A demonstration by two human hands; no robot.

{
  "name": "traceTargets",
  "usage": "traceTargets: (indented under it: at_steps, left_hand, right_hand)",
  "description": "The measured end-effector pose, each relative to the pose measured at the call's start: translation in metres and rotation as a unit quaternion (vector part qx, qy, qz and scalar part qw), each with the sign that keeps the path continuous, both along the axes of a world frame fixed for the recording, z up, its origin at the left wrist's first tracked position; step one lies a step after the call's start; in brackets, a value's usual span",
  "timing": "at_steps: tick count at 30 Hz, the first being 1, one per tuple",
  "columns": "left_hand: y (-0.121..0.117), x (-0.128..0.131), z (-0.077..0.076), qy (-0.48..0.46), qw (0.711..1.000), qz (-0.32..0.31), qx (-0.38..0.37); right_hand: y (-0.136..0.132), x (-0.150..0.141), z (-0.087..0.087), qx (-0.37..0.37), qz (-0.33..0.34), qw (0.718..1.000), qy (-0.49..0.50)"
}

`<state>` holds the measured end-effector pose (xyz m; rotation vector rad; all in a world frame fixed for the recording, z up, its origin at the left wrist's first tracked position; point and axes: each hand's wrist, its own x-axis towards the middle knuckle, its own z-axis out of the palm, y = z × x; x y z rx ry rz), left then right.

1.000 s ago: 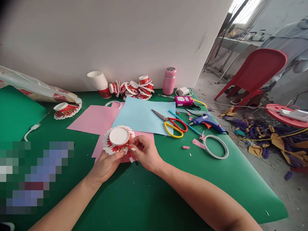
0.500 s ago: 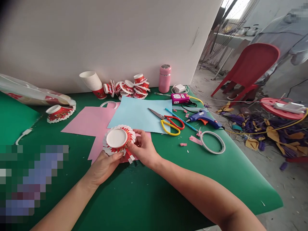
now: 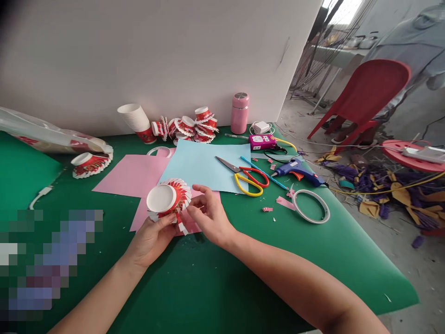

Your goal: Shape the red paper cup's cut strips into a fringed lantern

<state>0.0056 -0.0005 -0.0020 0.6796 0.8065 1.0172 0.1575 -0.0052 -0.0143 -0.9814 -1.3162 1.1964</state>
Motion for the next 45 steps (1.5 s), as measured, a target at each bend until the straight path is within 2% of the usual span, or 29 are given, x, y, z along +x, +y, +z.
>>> traceTargets:
  at_steps: [2,3,7,10,12,15,30,45]
  left_hand:
    - [0.001,-0.001,0.002,-0.024,1.0,0.017,0.001]
    - [0.002,-0.002,0.003,-0.031,0.999,0.027,0.0]
    - [0.002,-0.002,0.003,-0.041,0.999,0.028,-0.014]
    - [0.0,-0.002,0.002,-0.045,0.999,0.001,-0.006]
    - [0.0,-0.001,0.001,-0.05,0.999,-0.015,0.003]
    - [-0.001,-0.001,0.0,-0.048,0.998,-0.027,0.01]
    - [-0.002,-0.002,-0.005,-0.04,0.999,-0.023,0.029]
    - [-0.003,0.0,0.0,-0.025,0.999,0.007,0.018]
  right_hand:
    - [0.0,0.003,0.0,0.094,-0.038,0.991,-0.093]
    - [0.0,0.005,0.0,0.148,-0.058,0.977,-0.142]
    - [0.003,0.008,0.001,0.329,-0.105,0.891,-0.295]
    - [0.005,0.01,0.005,0.406,-0.117,0.842,-0.337]
    - [0.006,0.012,0.006,0.442,-0.11,0.827,-0.33]
    - [0.007,0.013,0.007,0.456,-0.096,0.827,-0.314]
    - [0.004,0.007,0.005,0.396,-0.093,0.87,-0.278]
    - [0.003,0.006,0.005,0.385,-0.089,0.875,-0.28]
